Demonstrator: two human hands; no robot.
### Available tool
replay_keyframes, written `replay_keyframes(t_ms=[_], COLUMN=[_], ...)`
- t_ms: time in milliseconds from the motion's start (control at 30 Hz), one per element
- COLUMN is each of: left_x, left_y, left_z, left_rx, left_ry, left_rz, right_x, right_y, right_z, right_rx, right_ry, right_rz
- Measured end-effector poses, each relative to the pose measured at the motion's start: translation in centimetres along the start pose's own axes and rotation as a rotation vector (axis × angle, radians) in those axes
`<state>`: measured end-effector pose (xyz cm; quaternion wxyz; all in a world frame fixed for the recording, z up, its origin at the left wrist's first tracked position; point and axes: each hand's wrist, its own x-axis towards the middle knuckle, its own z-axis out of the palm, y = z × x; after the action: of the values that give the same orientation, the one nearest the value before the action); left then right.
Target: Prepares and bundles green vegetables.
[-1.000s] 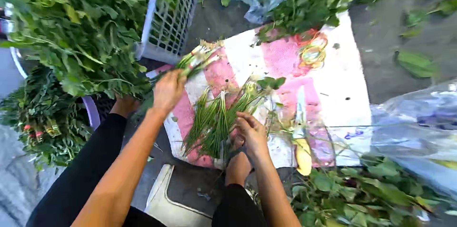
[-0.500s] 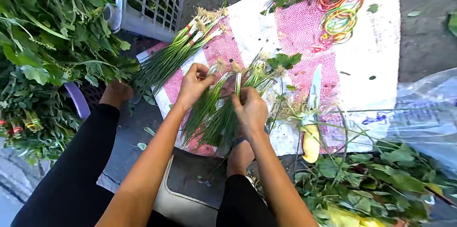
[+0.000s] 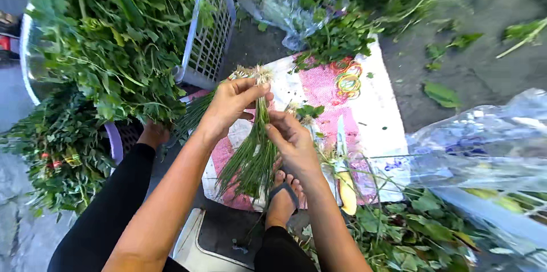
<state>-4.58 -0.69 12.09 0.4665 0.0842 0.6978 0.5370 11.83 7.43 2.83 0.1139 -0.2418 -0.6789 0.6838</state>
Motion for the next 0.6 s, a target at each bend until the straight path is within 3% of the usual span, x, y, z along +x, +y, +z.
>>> replay_keyframes(t_ms=[167, 400, 600], left_x=[-6.4, -16.9, -22.5], left_y=[6.3, 11.6, 13.3], left_z=[-0.2, 0.1, -0.1], left_rx=[-0.126, -0.131, -0.07], left_ry=[-0.092, -0.202, -0.15], left_rz=[0.186, 0.422, 0.554], right_x=[-2.9, -7.8, -9.9], right_y=[-6.0, -20.0, -25.1], right_z=[-1.6, -0.5, 1.8], right_rx=[-0.147, -0.151, -0.341], right_ry=[-0.005, 0.339, 0.344], right_rz=[-0.088, -0.574, -0.767])
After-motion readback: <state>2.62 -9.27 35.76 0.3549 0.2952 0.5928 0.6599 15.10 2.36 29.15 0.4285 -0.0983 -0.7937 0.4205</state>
